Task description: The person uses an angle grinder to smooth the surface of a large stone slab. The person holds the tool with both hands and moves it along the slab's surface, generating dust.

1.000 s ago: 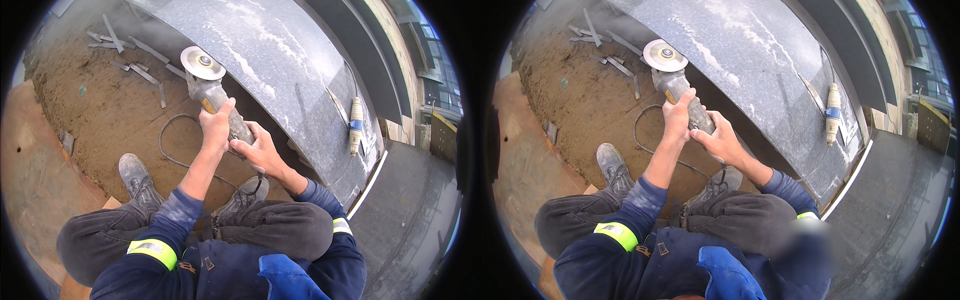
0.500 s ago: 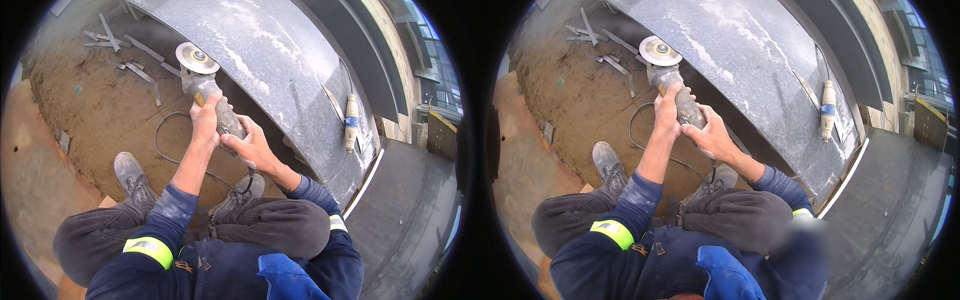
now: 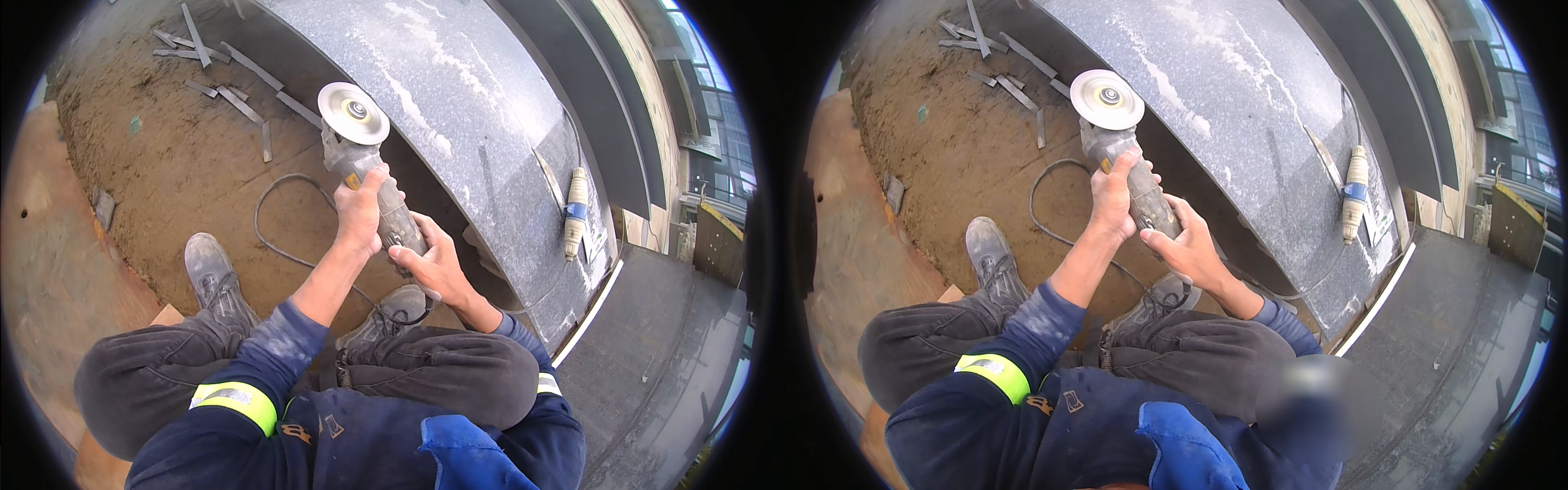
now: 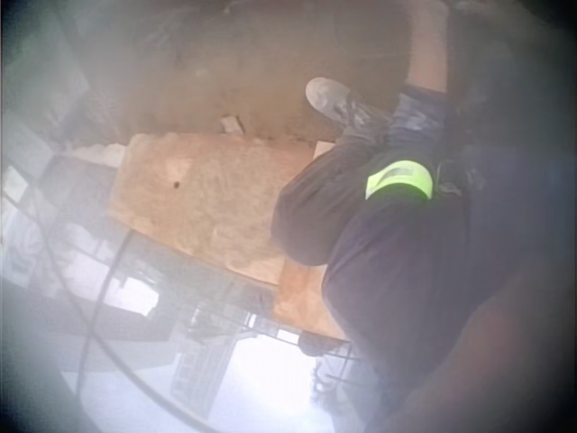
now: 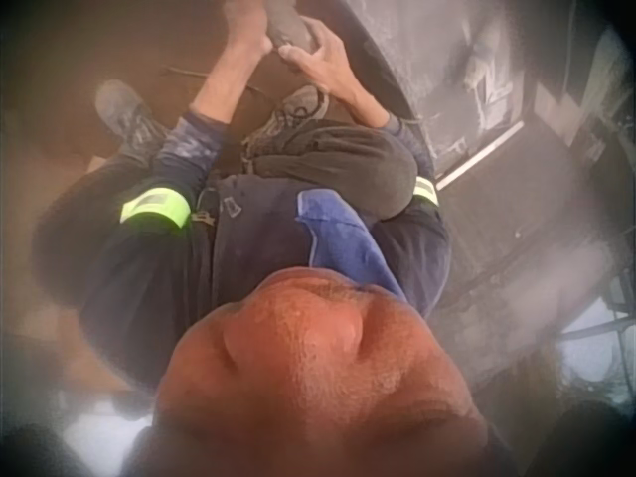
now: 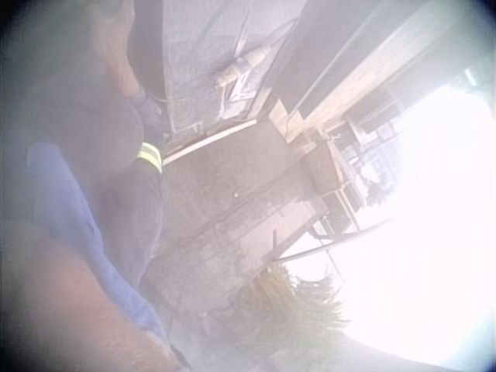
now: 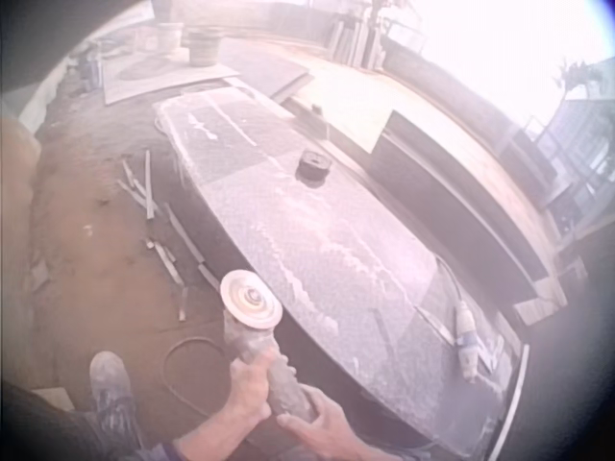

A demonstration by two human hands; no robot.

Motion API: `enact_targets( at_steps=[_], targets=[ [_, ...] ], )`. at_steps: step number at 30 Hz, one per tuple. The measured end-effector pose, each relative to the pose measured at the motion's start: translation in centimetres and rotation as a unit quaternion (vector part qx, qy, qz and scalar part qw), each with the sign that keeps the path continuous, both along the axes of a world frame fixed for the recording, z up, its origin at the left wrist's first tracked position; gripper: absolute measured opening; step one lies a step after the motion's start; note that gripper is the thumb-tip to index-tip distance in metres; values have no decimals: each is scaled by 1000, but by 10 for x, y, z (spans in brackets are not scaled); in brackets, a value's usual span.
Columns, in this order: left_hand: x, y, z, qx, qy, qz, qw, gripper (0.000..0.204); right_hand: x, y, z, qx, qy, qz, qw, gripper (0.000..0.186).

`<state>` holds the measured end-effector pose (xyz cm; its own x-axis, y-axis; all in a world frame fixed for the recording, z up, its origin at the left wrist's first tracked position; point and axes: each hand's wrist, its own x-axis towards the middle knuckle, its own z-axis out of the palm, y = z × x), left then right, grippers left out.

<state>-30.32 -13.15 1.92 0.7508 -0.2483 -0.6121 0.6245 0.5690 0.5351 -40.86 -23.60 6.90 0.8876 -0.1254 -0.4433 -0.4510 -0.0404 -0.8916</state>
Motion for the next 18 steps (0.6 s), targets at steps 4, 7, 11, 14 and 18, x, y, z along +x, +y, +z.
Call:
enact_targets(
  at_steps=[4,7,11,14,18],
  targets=[
    [-8,-3,-2,-1,-3,2,1000,20,-9,-4,-3,-12,-16,5,1000,60],
    [-12,-4,-2,3,-3,2,1000,20,-13,-5,-4,-13,-11,9,1000,61],
    [-19,-6,-2,6,0,-1,1000,19,-21,-8,-9,-42,-31,18,998,61],
    [-24,-8,0,8,4,1,1000,19,-27,-11,-14,-57,-40,24,997,60],
    [-24,-8,1,6,7,5,1000,19,-28,-10,-15,-53,-35,20,998,60]
  ],
)
